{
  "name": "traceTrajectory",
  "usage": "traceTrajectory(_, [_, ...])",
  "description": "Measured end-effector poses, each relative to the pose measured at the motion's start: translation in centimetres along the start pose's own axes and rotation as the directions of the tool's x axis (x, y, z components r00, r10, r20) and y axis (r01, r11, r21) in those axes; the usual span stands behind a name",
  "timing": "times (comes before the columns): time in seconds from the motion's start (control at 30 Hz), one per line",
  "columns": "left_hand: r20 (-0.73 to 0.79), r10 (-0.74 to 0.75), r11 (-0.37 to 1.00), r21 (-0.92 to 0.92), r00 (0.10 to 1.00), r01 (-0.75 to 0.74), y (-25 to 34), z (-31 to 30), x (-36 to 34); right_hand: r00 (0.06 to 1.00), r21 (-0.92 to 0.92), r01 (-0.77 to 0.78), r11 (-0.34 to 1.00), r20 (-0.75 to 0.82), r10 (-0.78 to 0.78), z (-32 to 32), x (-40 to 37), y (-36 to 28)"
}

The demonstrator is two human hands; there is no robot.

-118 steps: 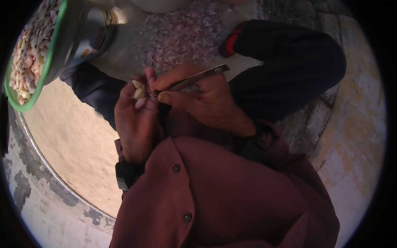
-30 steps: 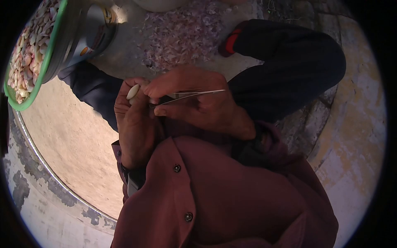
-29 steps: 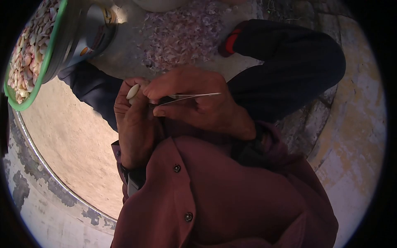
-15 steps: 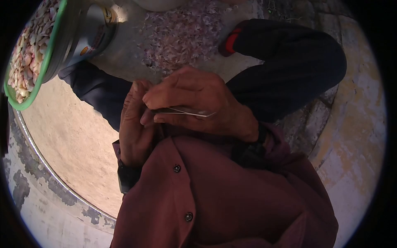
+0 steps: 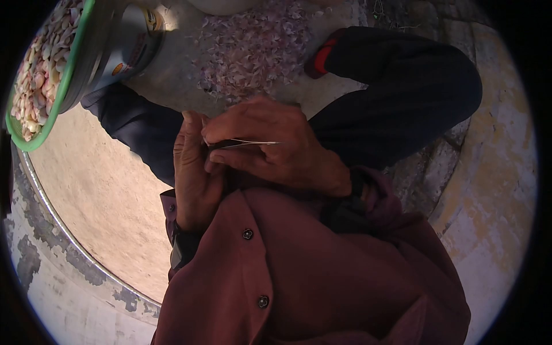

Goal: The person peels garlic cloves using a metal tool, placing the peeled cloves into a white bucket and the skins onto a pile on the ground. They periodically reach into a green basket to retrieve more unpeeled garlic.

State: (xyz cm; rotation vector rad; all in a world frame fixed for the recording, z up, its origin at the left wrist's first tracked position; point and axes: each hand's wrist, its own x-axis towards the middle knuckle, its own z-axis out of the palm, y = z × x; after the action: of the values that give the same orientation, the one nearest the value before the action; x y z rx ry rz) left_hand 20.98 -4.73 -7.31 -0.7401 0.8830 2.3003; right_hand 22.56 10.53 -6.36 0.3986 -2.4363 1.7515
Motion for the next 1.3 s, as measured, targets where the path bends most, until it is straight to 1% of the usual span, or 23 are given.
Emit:
traceTrajectory(0.1, [-0.033,0.002,1.0,0.011,0.999,-0.002,0.1,0.3,0.1,0.999,0.009,-0.034,0.999,-0.007,0.034,0.1,0.0,-0.3])
traceTrajectory(0.27, [-0.004,-0.046,0.999,0.023,0.999,0.046,0.3,0.1,0.0,0.999,0.024,-0.045,0.999,0.021,0.044,0.0,-0.1,-0.4])
traceTrajectory(0.3, [0.019,-0.073,0.997,0.019,0.997,0.073,0.4,0.0,0.0,0.975,0.216,-0.22,0.951,0.021,0.221,0.1,-0.3,-0.9])
traceTrajectory(0.33, [0.017,-0.072,0.997,0.019,0.997,0.072,0.5,0.1,0.0,0.92,0.397,-0.376,0.837,0.054,0.388,0.3,-0.3,-1.1])
traceTrajectory(0.37, [0.01,-0.079,0.996,0.038,0.997,0.078,0.6,0.3,-0.1,0.919,0.398,-0.378,0.836,0.055,0.389,0.4,-0.3,-1.1])
traceTrajectory(0.4, [0.004,-0.088,0.995,0.056,0.996,0.087,0.7,0.5,0.0,0.889,0.597,-0.403,0.693,0.075,0.453,0.6,-0.3,-0.9])
traceTrajectory(0.43, [0.006,-0.09,0.994,0.055,0.996,0.09,0.6,0.3,0.0,0.856,0.761,-0.399,0.511,0.109,0.506,0.6,-0.3,-0.7])
traceTrajectory(0.53, [0.069,-0.088,0.992,0.1,0.994,0.081,0.8,-0.1,0.1,0.852,0.776,-0.412,0.477,0.142,0.504,0.5,-0.2,-0.3])
traceTrajectory(0.57, [0.035,-0.053,0.984,0.169,0.998,0.047,1.1,0.1,0.1,0.853,0.777,-0.41,0.477,0.142,0.503,0.6,-0.2,0.0])
traceTrajectory(0.6, [0.004,-0.017,0.971,0.238,1.0,0.016,1.3,0.2,0.2,0.888,0.743,-0.357,0.566,0.083,0.452,0.6,-0.2,0.3])
traceTrajectory(0.63, [0.004,-0.018,0.971,0.238,1.0,0.017,1.4,0.1,0.2,0.918,0.7,-0.3,0.648,0.029,0.394,0.7,-0.3,0.5])
traceTrajectory(0.67, [-0.02,-0.064,0.979,0.191,0.998,0.066,1.7,0.0,0.2,0.918,0.7,-0.3,0.648,0.028,0.395,0.9,-0.5,0.6])
traceTrajectory(0.7, [-0.04,-0.109,0.983,0.143,0.993,0.114,1.9,0.0,0.1,0.918,0.704,-0.254,0.663,-0.039,0.394,1.1,-0.5,0.6])
traceTrajectory(0.73, [-0.038,-0.109,0.983,0.146,0.993,0.113,1.9,0.2,0.1,0.914,0.705,-0.207,0.678,-0.108,0.391,1.2,-0.4,0.6])
traceTrajectory(0.83, [-0.091,-0.049,0.988,0.141,0.995,0.062,1.8,0.3,-0.3,0.917,0.701,-0.212,0.68,-0.097,0.386,0.8,-0.1,0.8])
traceTrajectory(0.9, [-0.087,-0.004,1.0,0.009,0.996,0.005,1.9,0.2,-0.4,0.905,0.725,-0.208,0.657,-0.113,0.411,0.8,0.1,0.6])
traceTrajectory(0.93, [-0.084,-0.004,1.0,0.011,0.996,0.005,1.8,-0.2,-0.3,0.891,0.749,-0.204,0.63,-0.126,0.437,0.8,0.2,0.5])
traceTrajectory(1.0, [0.048,0.072,0.997,0.01,0.996,-0.073,1.7,-1.6,0.0,0.894,0.742,-0.201,0.64,-0.128,0.429,0.9,0.2,0.6])
traceTrajectory(1.03, [0.049,0.072,0.997,0.01,0.996,-0.073,2.0,-2.1,0.1,0.898,0.734,-0.199,0.65,-0.129,0.421,1.0,0.2,0.7])
traceTrajectory(1.1, [0.283,-0.006,0.997,0.073,0.959,-0.016,2.4,-2.7,0.4,0.895,0.735,-0.2,0.648,-0.132,0.426,1.0,0.2,0.6])
traceTrajectory(1.13, [0.284,-0.005,0.997,0.073,0.959,-0.016,2.2,-2.6,0.3,0.892,0.735,-0.202,0.647,-0.134,0.431,1.0,0.3,0.6])
traceTrajectory(1.23, [0.23,-0.039,0.999,0.0,0.972,0.04,1.7,-1.2,0.1,0.898,0.726,-0.177,0.665,-0.157,0.411,1.0,0.2,0.7])
traceTrajectory(1.3, [-0.011,-0.003,0.997,0.079,1.0,0.004,1.5,-0.4,0.0,0.894,0.724,-0.188,0.664,-0.153,0.42,0.9,0.1,0.7])
